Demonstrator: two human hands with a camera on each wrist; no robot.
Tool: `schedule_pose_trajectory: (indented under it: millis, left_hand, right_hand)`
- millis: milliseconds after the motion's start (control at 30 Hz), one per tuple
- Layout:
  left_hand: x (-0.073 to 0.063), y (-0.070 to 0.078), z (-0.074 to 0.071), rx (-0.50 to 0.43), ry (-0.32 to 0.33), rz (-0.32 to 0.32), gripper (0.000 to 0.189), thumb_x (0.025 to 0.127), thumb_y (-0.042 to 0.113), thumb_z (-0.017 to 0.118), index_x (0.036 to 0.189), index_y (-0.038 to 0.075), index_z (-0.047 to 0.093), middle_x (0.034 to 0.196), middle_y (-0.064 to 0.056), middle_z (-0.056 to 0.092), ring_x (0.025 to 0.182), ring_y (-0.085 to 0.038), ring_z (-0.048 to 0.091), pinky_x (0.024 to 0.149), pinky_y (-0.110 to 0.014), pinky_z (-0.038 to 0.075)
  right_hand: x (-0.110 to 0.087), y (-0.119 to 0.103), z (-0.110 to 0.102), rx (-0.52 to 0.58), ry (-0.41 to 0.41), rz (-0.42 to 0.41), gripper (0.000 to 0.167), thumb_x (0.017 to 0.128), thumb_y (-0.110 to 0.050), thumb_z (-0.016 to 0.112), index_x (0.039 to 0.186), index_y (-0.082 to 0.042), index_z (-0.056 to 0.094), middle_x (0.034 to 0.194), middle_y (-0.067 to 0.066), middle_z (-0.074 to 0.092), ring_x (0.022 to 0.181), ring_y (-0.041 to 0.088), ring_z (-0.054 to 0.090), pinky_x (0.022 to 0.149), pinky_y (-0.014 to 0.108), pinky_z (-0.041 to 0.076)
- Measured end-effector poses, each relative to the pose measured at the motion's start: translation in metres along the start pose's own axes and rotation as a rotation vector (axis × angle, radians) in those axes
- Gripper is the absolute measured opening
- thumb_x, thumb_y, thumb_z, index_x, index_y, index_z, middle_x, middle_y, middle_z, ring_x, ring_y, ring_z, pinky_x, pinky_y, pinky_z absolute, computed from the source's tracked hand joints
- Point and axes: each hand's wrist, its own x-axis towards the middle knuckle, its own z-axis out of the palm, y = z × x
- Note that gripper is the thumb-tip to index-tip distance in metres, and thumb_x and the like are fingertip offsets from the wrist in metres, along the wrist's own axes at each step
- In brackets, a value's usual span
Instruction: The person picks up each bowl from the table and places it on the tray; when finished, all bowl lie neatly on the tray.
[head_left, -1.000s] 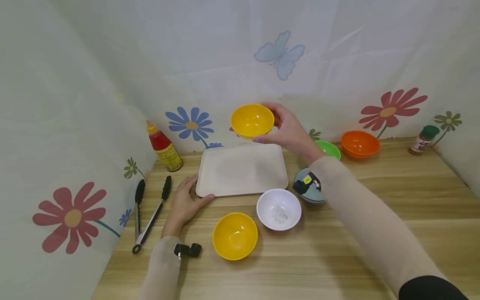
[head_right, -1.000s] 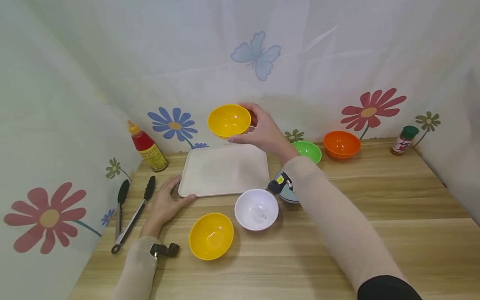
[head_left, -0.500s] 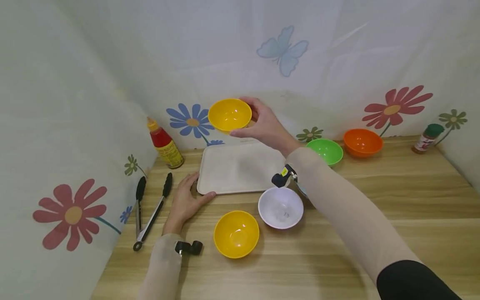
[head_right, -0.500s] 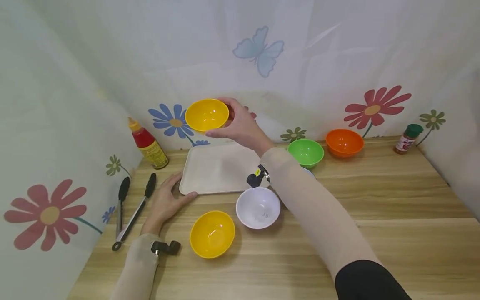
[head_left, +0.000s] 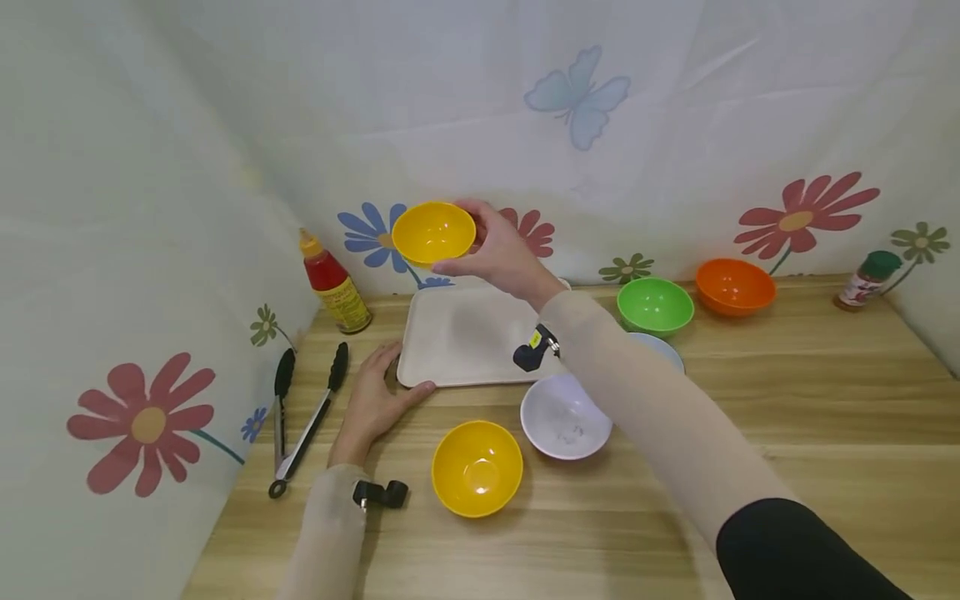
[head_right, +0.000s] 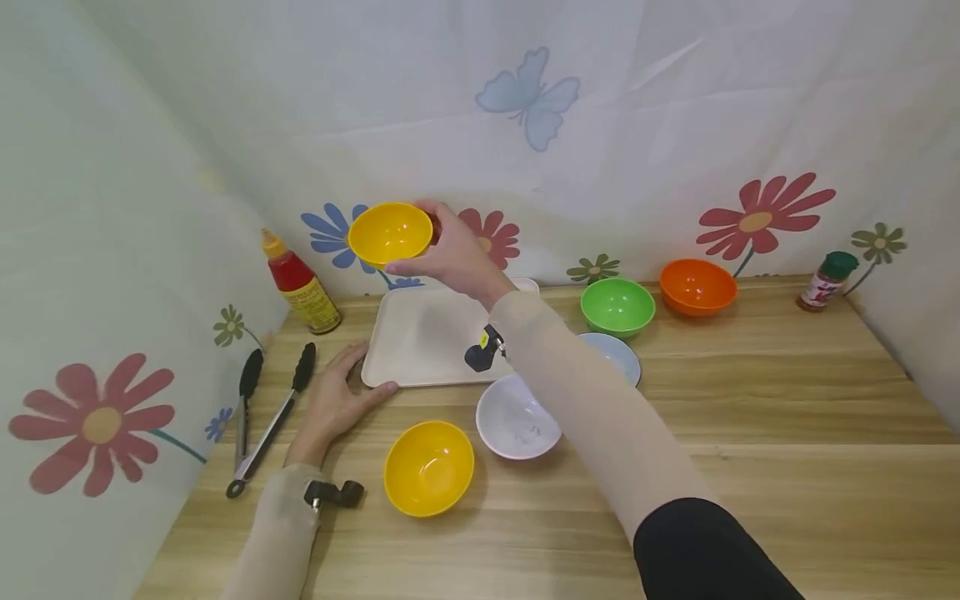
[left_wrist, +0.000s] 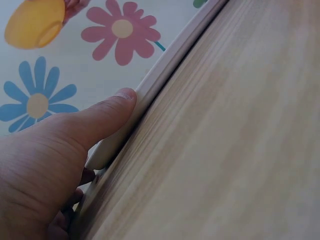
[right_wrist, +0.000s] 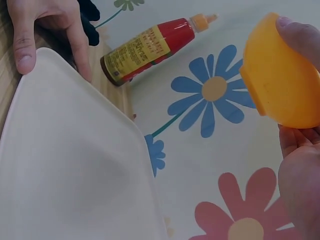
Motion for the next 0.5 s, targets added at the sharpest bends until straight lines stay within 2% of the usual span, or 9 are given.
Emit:
schedule_pose_trajectory:
  millis: [67,233,500]
  left_hand:
    - [-0.002,-0.001,-0.002,0.002,0.007,-0.003,0.104,0.090,0.055,0.092,0.171,0.012,0.044,0.180,-0.015,0.035,0.167,-0.041,0.028,0.137,-0.066,0.025]
    - [-0.002,-0.001,-0.003,0.004,0.019,0.045,0.101,0.090,0.053,0.093,0.169,0.011,0.047,0.175,-0.015,0.043,0.162,-0.041,0.037,0.136,-0.064,0.030]
    - [-0.002,0.001,-0.001,-0.008,0.026,0.058,0.098,0.090,0.053,0.094,0.168,0.012,0.049,0.172,-0.015,0.046,0.160,-0.040,0.040,0.135,-0.064,0.031]
  right_hand:
    - [0.003,0.003,0.007,0.000,-0.015,0.004,0.093,0.088,-0.029,0.099,0.162,-0.017,0.045,0.156,-0.001,0.057,0.134,0.016,0.062,0.117,0.027,0.055]
    - [0.007,0.016,0.018,0.020,-0.032,0.027,0.089,0.088,-0.028,0.099,0.160,-0.017,0.047,0.152,-0.002,0.059,0.132,0.016,0.063,0.118,0.029,0.055]
    - [0.007,0.041,0.030,-0.002,-0.036,0.124,0.090,0.089,-0.031,0.098,0.161,-0.017,0.046,0.153,0.000,0.058,0.133,0.019,0.062,0.119,0.030,0.054]
